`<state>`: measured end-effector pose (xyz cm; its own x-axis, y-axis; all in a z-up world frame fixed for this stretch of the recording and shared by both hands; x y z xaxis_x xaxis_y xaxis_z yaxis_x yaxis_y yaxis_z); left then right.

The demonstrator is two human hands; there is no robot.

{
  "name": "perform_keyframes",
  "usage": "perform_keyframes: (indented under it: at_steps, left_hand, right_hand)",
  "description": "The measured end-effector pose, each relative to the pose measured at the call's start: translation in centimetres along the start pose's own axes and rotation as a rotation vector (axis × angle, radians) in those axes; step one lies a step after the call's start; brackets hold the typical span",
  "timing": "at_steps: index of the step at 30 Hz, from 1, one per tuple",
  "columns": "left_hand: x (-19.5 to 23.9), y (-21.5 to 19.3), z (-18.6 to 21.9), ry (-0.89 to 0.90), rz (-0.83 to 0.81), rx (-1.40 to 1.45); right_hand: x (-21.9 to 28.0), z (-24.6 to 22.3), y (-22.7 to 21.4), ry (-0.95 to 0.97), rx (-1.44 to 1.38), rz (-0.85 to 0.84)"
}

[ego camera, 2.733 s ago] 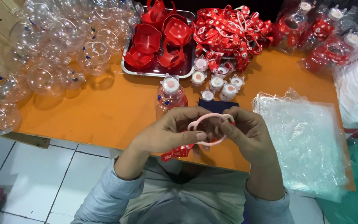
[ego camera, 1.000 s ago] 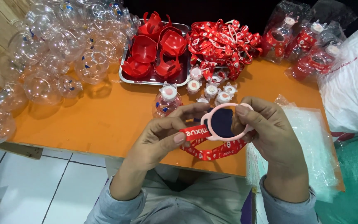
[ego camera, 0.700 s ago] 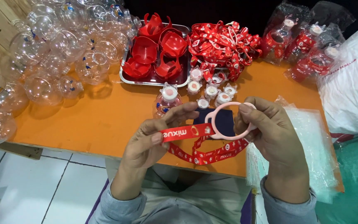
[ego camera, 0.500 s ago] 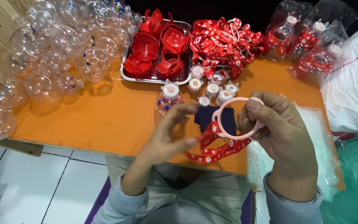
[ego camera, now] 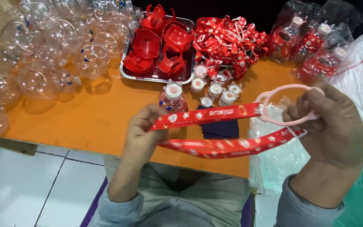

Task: The person assembles a clear plastic water bottle by first inserting a red plastic holder into the bottle neck, then screwing on a white cap with a pink spout. Finally, they attach a red patterned strap to the cap and adjust it around the bottle.

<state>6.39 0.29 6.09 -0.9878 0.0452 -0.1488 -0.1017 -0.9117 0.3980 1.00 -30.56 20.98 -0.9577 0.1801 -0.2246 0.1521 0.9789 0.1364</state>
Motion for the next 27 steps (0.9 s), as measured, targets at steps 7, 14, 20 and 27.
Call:
perform_keyframes:
  at_steps: [7,14,20,27]
  left_hand:
    - [1.3,-4.4,-1.5,-0.215,0.09,0.674]
    - [4.0,-1.7,-2.0,-0.268,-0.196,-0.112]
    - [4.1,-2.6,-0.8,-0.284,-0.301,-0.069]
    - [4.0,-3.1,-0.4,-0.336,-0.308,-0.364]
  right_hand:
    - [-0.5,3.3,0.4,0.093,-0.213,-0.018]
    - [-0.5,3.8,-0.3,0.136,-0.292,0.035]
    - [-0.1,2.9,1.1,0.101,-0.307,0.003]
    - [1.0,6.1,4.7,0.18,-0.349,-0.185]
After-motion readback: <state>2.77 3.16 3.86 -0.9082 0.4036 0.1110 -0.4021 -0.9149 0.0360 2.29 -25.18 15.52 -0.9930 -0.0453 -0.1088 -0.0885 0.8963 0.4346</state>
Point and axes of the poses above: each hand's wrist, its own x-axis away from the middle knuckle, its own y-axis out of the palm, z = x × y, the point moved 7 cm from there along -x, towards the middle knuckle, and after that the axes turned 11 degrees about z, right-handed, at the moved point
